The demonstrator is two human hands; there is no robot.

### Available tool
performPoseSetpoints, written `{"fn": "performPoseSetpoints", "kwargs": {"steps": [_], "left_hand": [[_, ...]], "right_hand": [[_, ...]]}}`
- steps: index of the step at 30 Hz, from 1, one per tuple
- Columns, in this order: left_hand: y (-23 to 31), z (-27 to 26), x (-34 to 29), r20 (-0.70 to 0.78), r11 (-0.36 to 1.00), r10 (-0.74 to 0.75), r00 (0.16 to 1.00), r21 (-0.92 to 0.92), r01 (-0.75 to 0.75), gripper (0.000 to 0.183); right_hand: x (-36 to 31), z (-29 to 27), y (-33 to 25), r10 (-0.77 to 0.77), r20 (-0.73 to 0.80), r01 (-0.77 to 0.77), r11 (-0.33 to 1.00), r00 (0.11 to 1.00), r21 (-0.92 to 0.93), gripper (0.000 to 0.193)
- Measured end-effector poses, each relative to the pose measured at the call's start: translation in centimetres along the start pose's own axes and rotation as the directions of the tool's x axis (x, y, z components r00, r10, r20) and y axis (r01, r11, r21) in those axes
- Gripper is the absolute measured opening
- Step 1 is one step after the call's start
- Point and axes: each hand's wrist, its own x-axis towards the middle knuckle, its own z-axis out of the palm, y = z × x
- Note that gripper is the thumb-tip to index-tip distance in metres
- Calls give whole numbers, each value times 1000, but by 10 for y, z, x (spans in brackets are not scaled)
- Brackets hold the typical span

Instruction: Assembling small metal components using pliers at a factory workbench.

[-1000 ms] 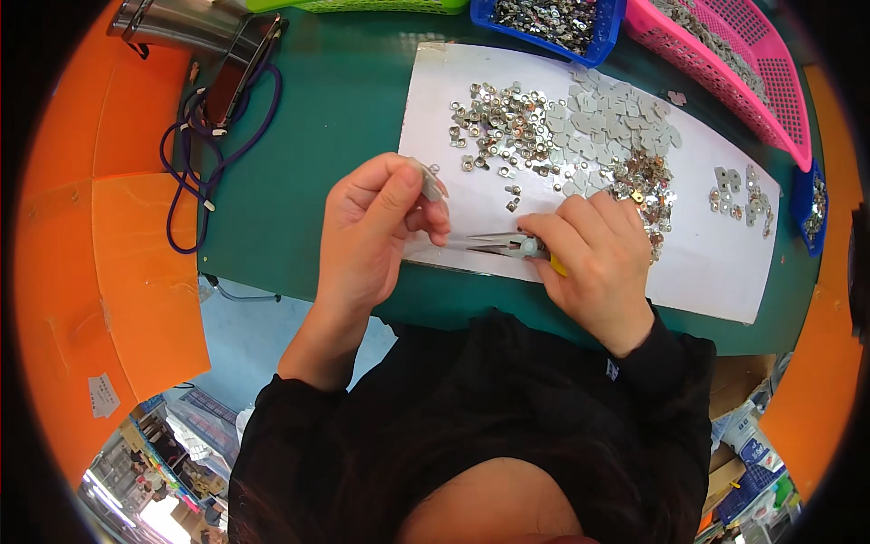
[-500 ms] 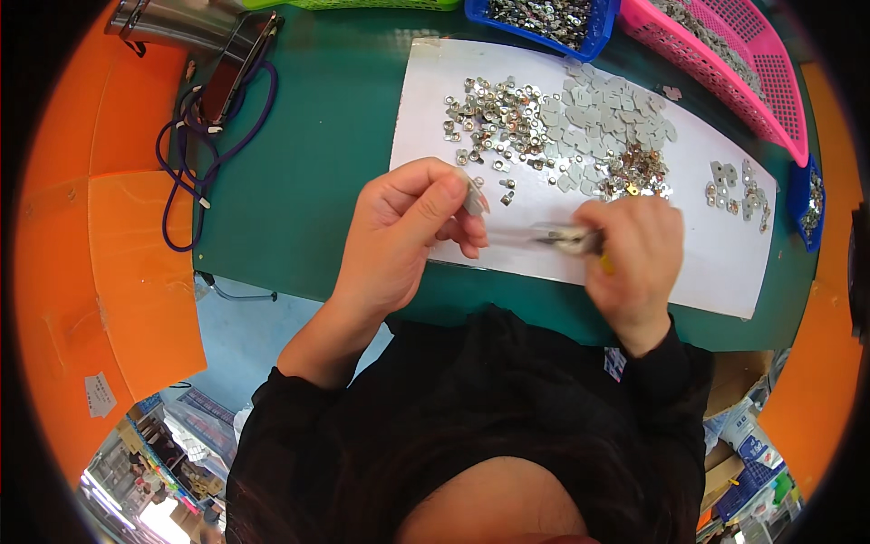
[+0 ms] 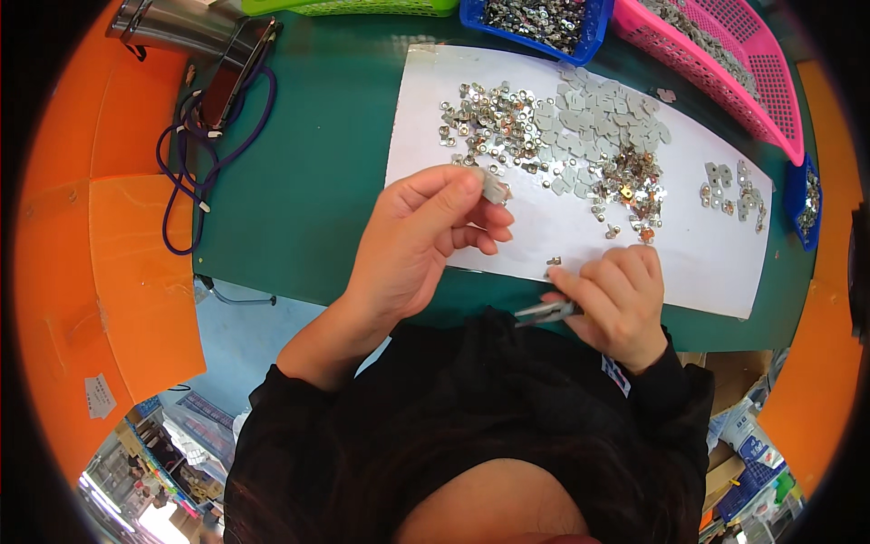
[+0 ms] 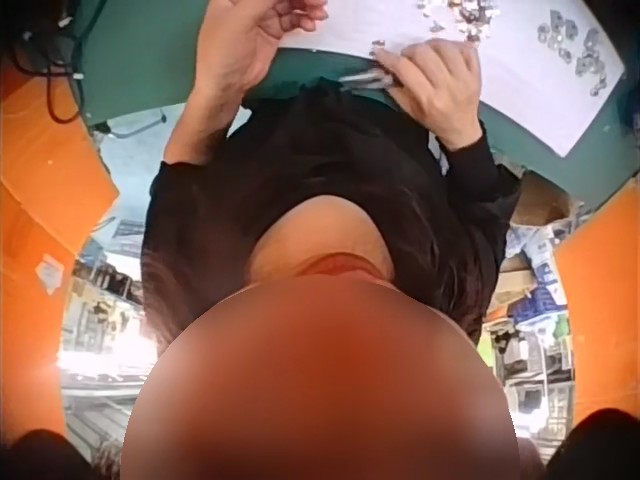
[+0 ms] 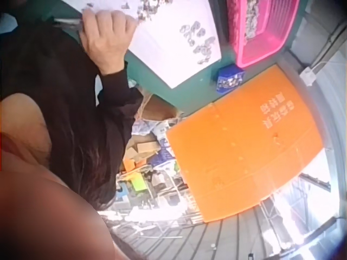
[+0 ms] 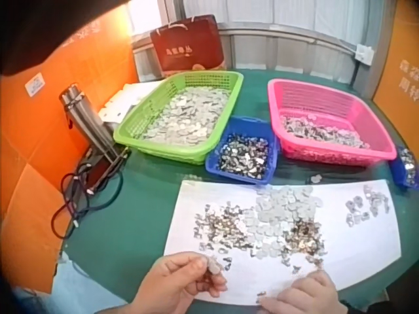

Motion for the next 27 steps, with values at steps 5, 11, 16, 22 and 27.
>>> {"fn": "performPoseSetpoints", "kwargs": {"steps": [5,11,16,22,27], "left_hand": [[-8,14,2,59,996,-77,995,-45,79,29],[-21,26,7,233,960,-193,953,-156,232,29],[-25,36,5,318,950,-215,923,-151,273,29],[-28,34,5,336,962,-195,922,-119,247,28],[-30,32,7,359,935,-227,905,-178,306,28]], "right_hand": [[-6,5,4,-55,-79,54,998,995,-18,20],[11,-5,7,197,-404,-136,975,893,175,32],[28,-8,7,45,-487,-41,999,872,19,23],[27,-6,8,10,-471,-20,1000,882,-18,21],[25,-6,9,23,-458,-30,1000,889,-9,31]]}}
